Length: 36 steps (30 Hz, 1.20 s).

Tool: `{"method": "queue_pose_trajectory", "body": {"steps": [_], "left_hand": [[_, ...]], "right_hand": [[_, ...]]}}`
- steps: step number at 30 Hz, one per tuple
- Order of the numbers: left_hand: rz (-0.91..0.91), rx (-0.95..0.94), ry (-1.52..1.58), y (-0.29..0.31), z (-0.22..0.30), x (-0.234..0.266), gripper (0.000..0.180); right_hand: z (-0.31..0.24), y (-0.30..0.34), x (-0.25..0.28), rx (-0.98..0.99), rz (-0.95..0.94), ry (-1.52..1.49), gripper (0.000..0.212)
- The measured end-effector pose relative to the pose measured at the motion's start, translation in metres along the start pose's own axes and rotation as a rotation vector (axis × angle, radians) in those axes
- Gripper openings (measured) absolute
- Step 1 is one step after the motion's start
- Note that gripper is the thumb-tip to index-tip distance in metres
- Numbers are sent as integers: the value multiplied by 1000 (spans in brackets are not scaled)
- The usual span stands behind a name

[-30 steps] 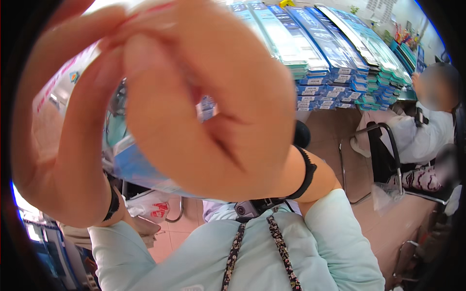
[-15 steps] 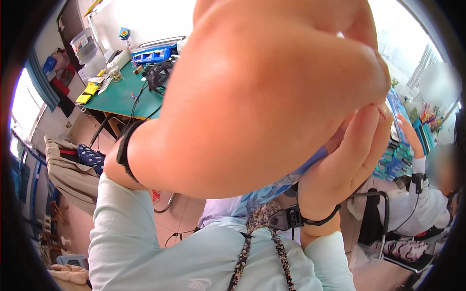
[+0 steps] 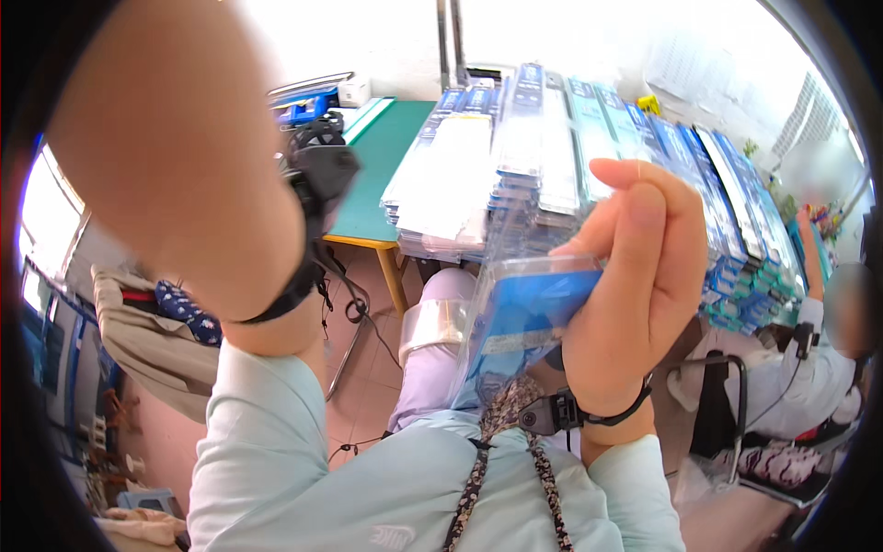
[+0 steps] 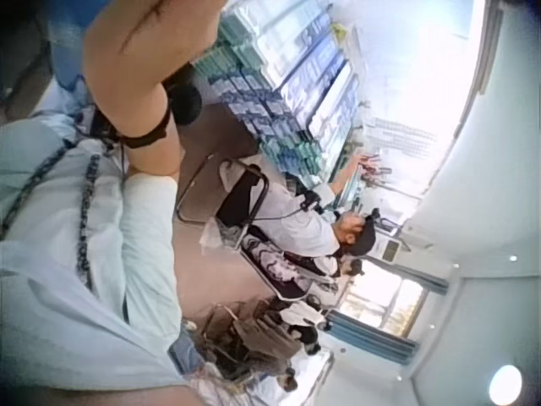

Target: Packing blue electronic devices or components into plastic bags and organizing them on a workstation.

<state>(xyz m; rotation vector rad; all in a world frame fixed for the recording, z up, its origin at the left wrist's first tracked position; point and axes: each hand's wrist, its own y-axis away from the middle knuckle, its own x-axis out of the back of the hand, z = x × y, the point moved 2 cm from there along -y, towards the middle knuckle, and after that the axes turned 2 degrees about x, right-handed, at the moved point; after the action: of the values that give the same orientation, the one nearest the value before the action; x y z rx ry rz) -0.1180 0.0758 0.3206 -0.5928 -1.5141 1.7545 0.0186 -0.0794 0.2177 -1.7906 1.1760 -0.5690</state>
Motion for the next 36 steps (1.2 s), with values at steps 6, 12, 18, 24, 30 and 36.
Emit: {"method": "queue_pose_trajectory", "body": {"steps": [6,12,18,24,30,36], "left_hand": [[190,120,126,30,-12,-34,8],[173,292,150,89,-23,-84,17],[231,487,18,107,-26,-102,56],[154,623,109,100,-15,-96,39],[-17,553,333,106,-25,-95,24],[-159,612,488,107,-26,-66,24]], "right_hand": [[9,2,3,-200,-106,-281,31],[21,13,11,-218,-231,-531,45],[29,7,15,68,-324,-470,52],[25,16,11,-140,-335,-714,28],[23,16,14,-253,-276,-784,19],[33,18,3,-122,-261,-901,11]]}}
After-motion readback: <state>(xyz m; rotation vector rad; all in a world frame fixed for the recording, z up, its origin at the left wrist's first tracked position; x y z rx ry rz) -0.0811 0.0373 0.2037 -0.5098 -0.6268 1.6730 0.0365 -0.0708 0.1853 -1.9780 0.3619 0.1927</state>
